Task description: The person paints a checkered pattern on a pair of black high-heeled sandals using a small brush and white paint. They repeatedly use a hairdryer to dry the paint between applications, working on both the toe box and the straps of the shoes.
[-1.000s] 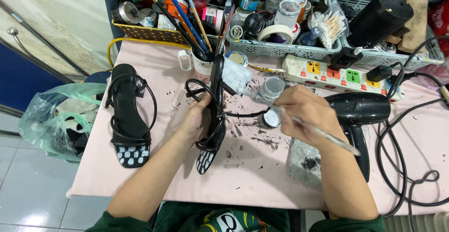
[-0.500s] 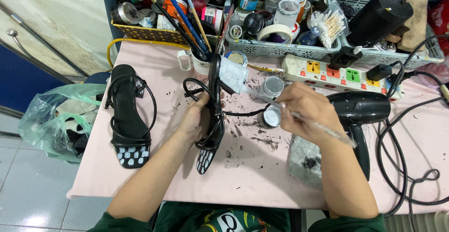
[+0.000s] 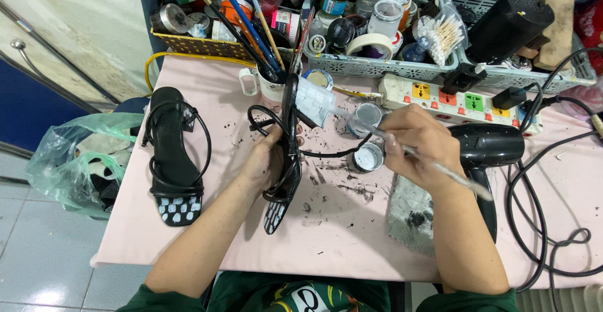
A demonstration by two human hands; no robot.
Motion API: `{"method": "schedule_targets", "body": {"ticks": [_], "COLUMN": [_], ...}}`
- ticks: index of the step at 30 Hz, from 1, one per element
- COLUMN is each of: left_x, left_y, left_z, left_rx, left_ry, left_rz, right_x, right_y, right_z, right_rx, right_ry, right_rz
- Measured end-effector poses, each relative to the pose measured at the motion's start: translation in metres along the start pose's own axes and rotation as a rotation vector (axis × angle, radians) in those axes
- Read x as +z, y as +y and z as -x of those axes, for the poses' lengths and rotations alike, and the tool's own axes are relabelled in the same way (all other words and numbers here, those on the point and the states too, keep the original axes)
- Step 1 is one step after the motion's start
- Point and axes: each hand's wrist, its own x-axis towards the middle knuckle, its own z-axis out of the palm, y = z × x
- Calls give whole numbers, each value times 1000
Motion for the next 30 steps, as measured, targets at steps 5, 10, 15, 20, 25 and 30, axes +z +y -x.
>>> {"method": "schedule_targets", "body": {"ticks": [5, 10, 15, 20, 25, 30], "left_x": [-7, -10, -8, -6, -14, -26], "left_y": [-5, -6, -4, -5, -9, -9], "left_z": [-3, -4, -3, -3, -12, -18], "left_rx": [-15, -19, -24, -18, -56, -59], "left_ry": [-45, -36, -14, -14, 16, -78], "left_rz": [-4, 1, 6, 1, -77, -124], "right_x": [0, -1, -2, -5, -3, -24], "right_y": [0, 1, 1, 0, -5, 8], "right_z": [1, 1, 2, 0, -2, 5], "right_rx": [0, -23, -1, 24, -29, -114], "right_ry": [-3, -30, -20, -66, -25, 142], "right_rz": [-18, -17, -29, -29, -17, -101]}}
